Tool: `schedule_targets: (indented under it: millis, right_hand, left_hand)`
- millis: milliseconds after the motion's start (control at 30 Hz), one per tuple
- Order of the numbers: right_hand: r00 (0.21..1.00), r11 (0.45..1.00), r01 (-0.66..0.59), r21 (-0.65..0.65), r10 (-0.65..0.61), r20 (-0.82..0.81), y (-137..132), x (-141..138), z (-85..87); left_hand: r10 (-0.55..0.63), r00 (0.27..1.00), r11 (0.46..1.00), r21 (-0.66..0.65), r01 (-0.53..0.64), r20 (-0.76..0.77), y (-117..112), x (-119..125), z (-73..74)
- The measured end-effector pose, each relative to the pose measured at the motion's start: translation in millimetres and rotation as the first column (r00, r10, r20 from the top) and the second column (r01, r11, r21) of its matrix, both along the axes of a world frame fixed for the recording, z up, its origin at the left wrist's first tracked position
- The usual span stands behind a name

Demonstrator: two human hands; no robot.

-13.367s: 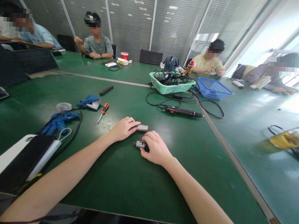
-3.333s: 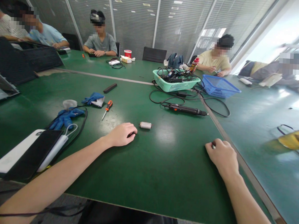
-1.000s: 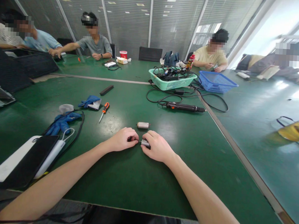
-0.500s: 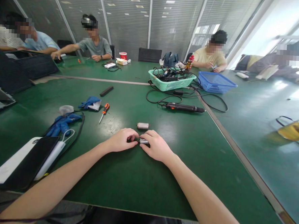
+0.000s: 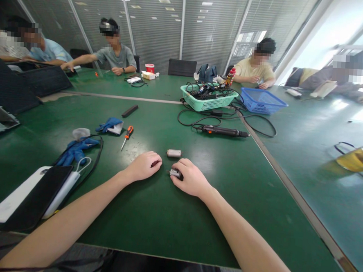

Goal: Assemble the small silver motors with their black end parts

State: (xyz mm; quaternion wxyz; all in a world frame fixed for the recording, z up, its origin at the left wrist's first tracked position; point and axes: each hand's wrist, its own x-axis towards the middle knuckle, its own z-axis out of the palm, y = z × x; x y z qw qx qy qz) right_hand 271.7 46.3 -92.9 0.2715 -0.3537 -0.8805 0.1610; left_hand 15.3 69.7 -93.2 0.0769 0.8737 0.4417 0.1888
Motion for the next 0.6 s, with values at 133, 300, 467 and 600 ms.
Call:
schedule_targets:
  millis: [133,300,467,600]
  right_hand:
    - [1.000,1.000,0.009,0.001,-0.009,0.012,0.1,-0.4,-0.9]
    - [1.000,1.000,-0.005,-0.023,0.006,0.021,0.4,-0.8,1.6]
    - [1.000,1.000,-0.021,-0.017,0.021,0.004,1.1,0.1,-0.2]
    - [1.000,1.000,-0.028,-0.012,0.028,0.003,2.5,0.9,-4.0]
  left_hand:
    - [0.002,1.000,1.000,0.005,-0.002,-0.001,-1.3,-0.1,1.1]
    - [-0.123,0.992,0.992,-0.029,0.123,0.016,-7.5,0.6,8.1]
    - [-0.215,0.976,0.974,-0.067,0.216,0.033,-13.1,7.3,11.1]
    - [-0.214,0.976,0.973,-0.078,0.216,0.035,-12.0,9.8,8.4]
